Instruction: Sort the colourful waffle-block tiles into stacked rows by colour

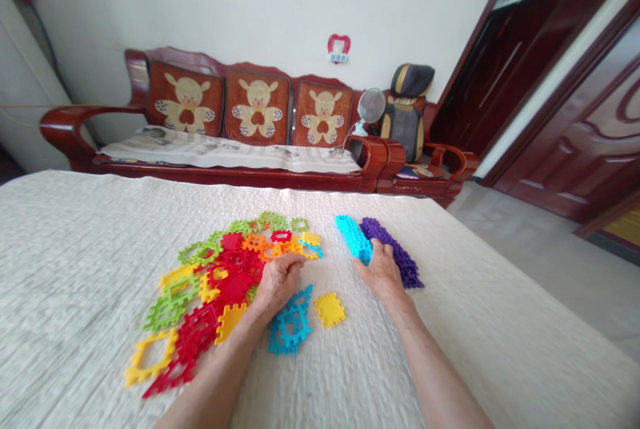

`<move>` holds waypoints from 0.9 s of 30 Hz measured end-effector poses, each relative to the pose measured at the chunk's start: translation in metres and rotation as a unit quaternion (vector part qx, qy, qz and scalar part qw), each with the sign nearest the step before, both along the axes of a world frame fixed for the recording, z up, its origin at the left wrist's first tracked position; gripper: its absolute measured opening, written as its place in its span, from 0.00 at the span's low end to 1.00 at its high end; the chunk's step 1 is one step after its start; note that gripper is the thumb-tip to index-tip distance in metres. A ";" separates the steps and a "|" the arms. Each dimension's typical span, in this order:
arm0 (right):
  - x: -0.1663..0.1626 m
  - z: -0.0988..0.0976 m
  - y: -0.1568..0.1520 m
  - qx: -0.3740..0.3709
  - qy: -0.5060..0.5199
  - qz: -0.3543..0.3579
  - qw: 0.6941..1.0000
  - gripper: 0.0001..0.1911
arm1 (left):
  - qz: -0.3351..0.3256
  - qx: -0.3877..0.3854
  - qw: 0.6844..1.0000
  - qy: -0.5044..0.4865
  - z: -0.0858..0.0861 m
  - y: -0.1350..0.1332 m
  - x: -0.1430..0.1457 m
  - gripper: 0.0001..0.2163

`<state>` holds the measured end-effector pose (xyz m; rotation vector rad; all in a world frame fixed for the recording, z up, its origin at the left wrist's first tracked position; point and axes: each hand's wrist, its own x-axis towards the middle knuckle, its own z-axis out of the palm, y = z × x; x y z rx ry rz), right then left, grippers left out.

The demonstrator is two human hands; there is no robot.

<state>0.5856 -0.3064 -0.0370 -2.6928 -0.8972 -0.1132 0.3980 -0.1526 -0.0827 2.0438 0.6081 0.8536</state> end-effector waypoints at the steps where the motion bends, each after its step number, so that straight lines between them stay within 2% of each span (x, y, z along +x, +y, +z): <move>1: -0.001 0.000 0.000 -0.006 0.001 0.002 1.000 0.31 | -0.001 -0.002 1.000 -0.001 0.000 0.000 0.000 0.12; 5: -0.003 0.001 0.000 -0.016 -0.012 0.005 1.000 0.26 | -0.002 0.001 1.000 0.001 -0.001 0.001 0.001 0.12; 10: -0.003 -0.002 0.001 -0.009 -0.019 0.011 1.000 0.25 | 0.001 0.004 1.000 -0.001 0.000 0.001 0.001 0.12; 14: -0.004 0.000 0.001 -0.005 -0.023 0.013 1.000 0.27 | 0.005 -0.038 0.999 -0.031 0.000 0.001 0.001 0.11; 18: -0.011 0.012 0.001 0.027 -0.061 0.033 0.997 0.29 | 0.003 -0.095 0.993 -0.070 -0.004 0.004 0.004 0.10; 20: -0.019 0.021 0.003 0.050 -0.047 0.097 0.993 0.22 | 0.003 -0.130 0.987 -0.091 -0.004 0.005 0.005 0.10; 23: -0.041 0.031 0.007 0.064 0.097 0.257 0.959 0.10 | 0.014 -0.198 0.972 -0.128 0.002 0.005 0.006 0.09; 25: -0.059 0.033 0.009 0.059 0.180 0.343 0.920 0.08 | 0.024 -0.243 0.959 -0.145 0.008 0.004 0.006 0.08; 27: -0.075 0.033 0.010 0.047 0.195 0.390 0.899 0.13 | 0.026 -0.284 0.947 -0.149 0.015 0.004 0.004 0.08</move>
